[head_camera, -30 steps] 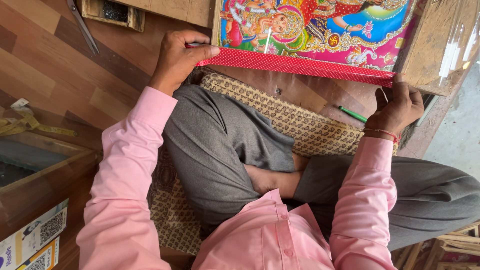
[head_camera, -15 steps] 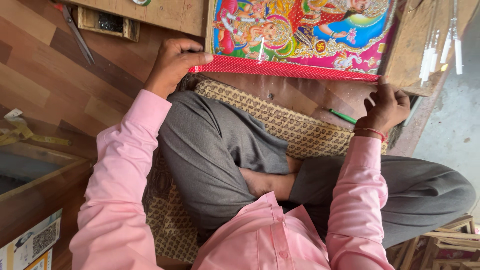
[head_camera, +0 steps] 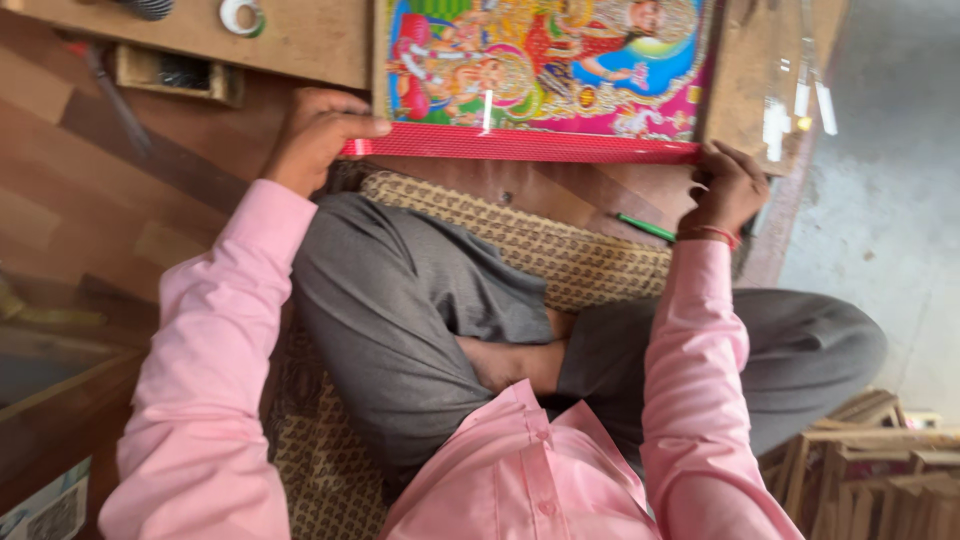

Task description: The person sits on the floor and applies red decorative tape to the edges of a wooden picture frame containing a printed image of Hindu deities. They smooth the tape along each side, rotate the frame to access different edges, and continue wrapping the tape around the perimeter.

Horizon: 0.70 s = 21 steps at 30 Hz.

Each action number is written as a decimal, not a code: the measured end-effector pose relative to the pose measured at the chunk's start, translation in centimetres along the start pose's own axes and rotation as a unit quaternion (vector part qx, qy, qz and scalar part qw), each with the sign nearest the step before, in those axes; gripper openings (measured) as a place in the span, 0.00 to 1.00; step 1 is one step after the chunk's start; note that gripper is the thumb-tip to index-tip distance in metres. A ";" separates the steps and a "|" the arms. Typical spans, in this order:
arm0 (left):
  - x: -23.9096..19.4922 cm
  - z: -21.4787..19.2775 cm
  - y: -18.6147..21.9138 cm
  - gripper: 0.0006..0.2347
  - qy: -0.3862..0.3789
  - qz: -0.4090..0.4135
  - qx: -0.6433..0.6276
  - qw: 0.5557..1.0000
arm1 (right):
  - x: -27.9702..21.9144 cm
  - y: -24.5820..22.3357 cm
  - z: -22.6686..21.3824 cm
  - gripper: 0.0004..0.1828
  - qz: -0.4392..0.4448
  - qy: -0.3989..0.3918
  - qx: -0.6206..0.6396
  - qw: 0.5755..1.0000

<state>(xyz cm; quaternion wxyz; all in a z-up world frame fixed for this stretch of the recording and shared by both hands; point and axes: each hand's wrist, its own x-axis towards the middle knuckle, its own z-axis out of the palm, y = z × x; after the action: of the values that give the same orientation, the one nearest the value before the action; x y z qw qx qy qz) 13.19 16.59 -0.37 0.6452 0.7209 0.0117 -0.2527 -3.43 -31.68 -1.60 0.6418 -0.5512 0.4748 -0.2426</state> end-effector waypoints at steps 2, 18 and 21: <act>0.4 0.0 0.1 0.09 -0.001 -0.011 -0.004 1.000 | 0.6 0.3 -0.1 0.08 -0.012 0.006 0.001 1.000; 1.0 -0.2 -0.4 0.08 0.000 -0.025 -0.005 1.000 | -19.5 4.6 14.9 0.37 -0.502 -0.386 -0.473 0.612; 0.9 -0.5 -0.9 0.06 -0.020 0.016 -0.029 0.999 | -22.5 4.4 19.4 0.38 -0.583 -0.368 -0.511 0.514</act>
<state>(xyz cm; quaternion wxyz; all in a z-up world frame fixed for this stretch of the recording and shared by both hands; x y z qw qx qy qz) 13.82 16.96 -1.53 0.6699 0.6969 -0.0049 -0.2561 2.92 -2.47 0.81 0.0819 -0.9771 -0.1889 -0.0537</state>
